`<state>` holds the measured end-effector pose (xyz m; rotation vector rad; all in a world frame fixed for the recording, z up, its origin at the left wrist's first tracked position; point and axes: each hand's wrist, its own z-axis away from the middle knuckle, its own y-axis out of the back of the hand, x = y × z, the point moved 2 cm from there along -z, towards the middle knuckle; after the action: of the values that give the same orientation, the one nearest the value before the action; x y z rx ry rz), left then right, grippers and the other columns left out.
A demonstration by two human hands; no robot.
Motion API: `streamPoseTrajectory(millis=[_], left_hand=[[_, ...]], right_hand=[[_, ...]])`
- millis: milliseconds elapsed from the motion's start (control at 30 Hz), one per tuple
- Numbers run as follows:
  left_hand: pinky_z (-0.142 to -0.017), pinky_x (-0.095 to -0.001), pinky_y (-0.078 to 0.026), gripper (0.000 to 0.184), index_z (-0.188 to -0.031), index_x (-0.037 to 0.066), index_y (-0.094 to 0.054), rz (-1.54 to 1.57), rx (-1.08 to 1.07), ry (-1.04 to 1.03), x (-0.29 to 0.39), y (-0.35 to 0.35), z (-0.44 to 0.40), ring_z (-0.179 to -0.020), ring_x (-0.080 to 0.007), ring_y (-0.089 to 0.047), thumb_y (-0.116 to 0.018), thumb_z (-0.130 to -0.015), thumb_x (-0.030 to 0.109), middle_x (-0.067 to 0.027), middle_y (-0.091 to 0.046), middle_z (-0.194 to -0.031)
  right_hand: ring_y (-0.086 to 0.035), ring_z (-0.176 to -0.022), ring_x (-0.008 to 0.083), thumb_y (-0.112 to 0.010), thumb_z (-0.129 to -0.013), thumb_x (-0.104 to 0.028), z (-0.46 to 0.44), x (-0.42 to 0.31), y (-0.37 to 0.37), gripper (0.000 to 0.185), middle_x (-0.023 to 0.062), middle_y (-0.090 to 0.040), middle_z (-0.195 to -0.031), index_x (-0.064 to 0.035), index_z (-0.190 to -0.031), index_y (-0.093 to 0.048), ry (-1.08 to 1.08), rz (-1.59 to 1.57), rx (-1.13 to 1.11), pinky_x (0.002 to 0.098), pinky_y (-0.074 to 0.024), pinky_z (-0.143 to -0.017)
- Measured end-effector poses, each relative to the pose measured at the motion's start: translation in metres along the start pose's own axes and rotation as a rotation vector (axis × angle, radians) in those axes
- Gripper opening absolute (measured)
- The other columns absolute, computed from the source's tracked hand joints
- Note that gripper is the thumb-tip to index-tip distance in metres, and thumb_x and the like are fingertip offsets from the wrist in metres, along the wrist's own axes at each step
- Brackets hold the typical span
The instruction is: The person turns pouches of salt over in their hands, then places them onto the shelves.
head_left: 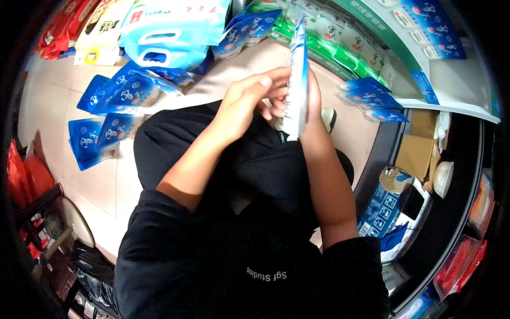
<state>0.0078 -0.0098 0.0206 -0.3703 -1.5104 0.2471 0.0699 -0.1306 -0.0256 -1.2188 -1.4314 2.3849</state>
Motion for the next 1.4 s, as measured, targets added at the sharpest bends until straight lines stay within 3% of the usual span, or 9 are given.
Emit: streamPoseTrajectory(millis=[133,200,233,533,667,867,1100,1300,1400], left_hand=[[-0.063,-0.0220,-0.045,0.024,-0.100,0.005,-0.061,-0.356,-0.020,-0.245,-0.003,-0.014,0.005,-0.065,-0.0102,-0.055,-0.051,-0.079,0.010,-0.0112,-0.059,-0.103],[-0.070,-0.0278,-0.046,0.021,-0.091,0.006,-0.063,-0.715,-0.037,-0.464,0.004,-0.020,0.008,-0.080,-0.0196,-0.060,-0.054,-0.072,0.007,-0.0129,-0.059,-0.102],[-0.074,-0.0310,-0.046,0.020,-0.088,0.004,-0.063,-0.795,-0.062,-0.582,0.006,-0.024,0.009,-0.087,-0.0244,-0.059,-0.055,-0.069,0.005,-0.0149,-0.058,-0.103],[-0.069,-0.0296,-0.048,0.021,-0.082,0.005,-0.061,-0.923,-0.164,-0.888,0.000,-0.047,0.028,-0.090,-0.0189,-0.059,-0.058,-0.061,0.003,-0.0056,-0.062,-0.093],[-0.068,-0.0305,-0.048,0.016,-0.076,0.005,-0.060,-0.834,-0.195,-0.886,0.002,-0.047,0.029,-0.083,-0.0209,-0.061,-0.057,-0.061,0.002,-0.0073,-0.063,-0.087],[-0.051,-0.0292,-0.046,0.004,-0.063,0.004,-0.057,-0.575,-0.105,-0.805,0.005,-0.026,0.024,-0.056,-0.0223,-0.059,-0.057,-0.059,0.002,-0.0075,-0.055,-0.056],[-0.051,-0.0230,-0.047,0.015,-0.068,-0.001,-0.058,-0.337,0.057,-0.529,0.017,-0.017,0.024,-0.050,-0.0133,-0.058,-0.045,-0.076,0.000,-0.0093,-0.063,-0.068],[-0.053,-0.0225,-0.048,0.014,-0.067,-0.001,-0.058,-0.387,0.053,-0.519,0.016,-0.019,0.021,-0.060,-0.0145,-0.063,-0.047,-0.076,0.000,-0.0084,-0.063,-0.065],[-0.047,-0.0213,-0.045,0.008,-0.067,0.002,-0.059,-0.497,0.071,-0.589,0.011,-0.018,0.020,-0.050,-0.0112,-0.057,-0.053,-0.072,0.001,-0.0046,-0.062,-0.062]], right_hand=[[-0.041,-0.048,0.0199,-0.032,-0.084,-0.050,0.002,0.000,-0.005,0.065,0.0125,-0.044,-0.065,0.0109,-0.107,-0.034,0.060,-0.203,-0.219,0.0283,-0.0366,-0.041],[-0.042,-0.060,0.0204,-0.033,-0.084,-0.052,0.007,-0.010,-0.014,0.069,0.0135,-0.043,-0.065,0.0131,-0.107,-0.033,0.110,-0.152,-0.170,0.0259,-0.0353,-0.043],[-0.036,-0.053,0.0142,-0.030,-0.085,-0.050,0.011,-0.012,-0.029,0.065,0.0060,-0.039,-0.058,0.0113,-0.107,-0.038,0.183,-0.107,-0.059,0.0226,-0.0261,-0.039],[-0.033,-0.054,0.0139,-0.030,-0.084,-0.053,0.019,-0.010,-0.033,0.069,0.0065,-0.035,-0.063,0.0066,-0.118,-0.034,-0.033,-0.336,-0.383,0.0235,-0.0290,-0.044],[-0.032,-0.052,0.0139,-0.031,-0.083,-0.054,0.022,-0.011,-0.038,0.071,0.0064,-0.034,-0.063,0.0052,-0.122,-0.032,-0.038,-0.345,-0.406,0.0231,-0.0285,-0.044],[-0.033,-0.050,0.0148,-0.033,-0.082,-0.055,0.019,-0.013,-0.037,0.073,0.0067,-0.035,-0.062,0.0047,-0.123,-0.030,-0.034,-0.314,-0.451,0.0236,-0.0292,-0.043],[-0.038,-0.050,0.0167,-0.037,-0.081,-0.054,0.021,-0.014,-0.036,0.075,0.0088,-0.037,-0.063,0.0032,-0.127,-0.024,-0.053,-0.328,-0.523,0.0256,-0.0344,-0.043],[-0.039,-0.048,0.0175,-0.041,-0.080,-0.052,0.023,-0.011,-0.035,0.076,0.0109,-0.039,-0.066,0.0037,-0.128,-0.021,-0.078,-0.351,-0.537,0.0254,-0.0354,-0.041],[-0.039,-0.048,0.0181,-0.042,-0.079,-0.053,0.021,-0.010,-0.033,0.079,0.0114,-0.040,-0.066,0.0060,-0.127,-0.022,-0.046,-0.292,-0.527,0.0252,-0.0350,-0.040]])
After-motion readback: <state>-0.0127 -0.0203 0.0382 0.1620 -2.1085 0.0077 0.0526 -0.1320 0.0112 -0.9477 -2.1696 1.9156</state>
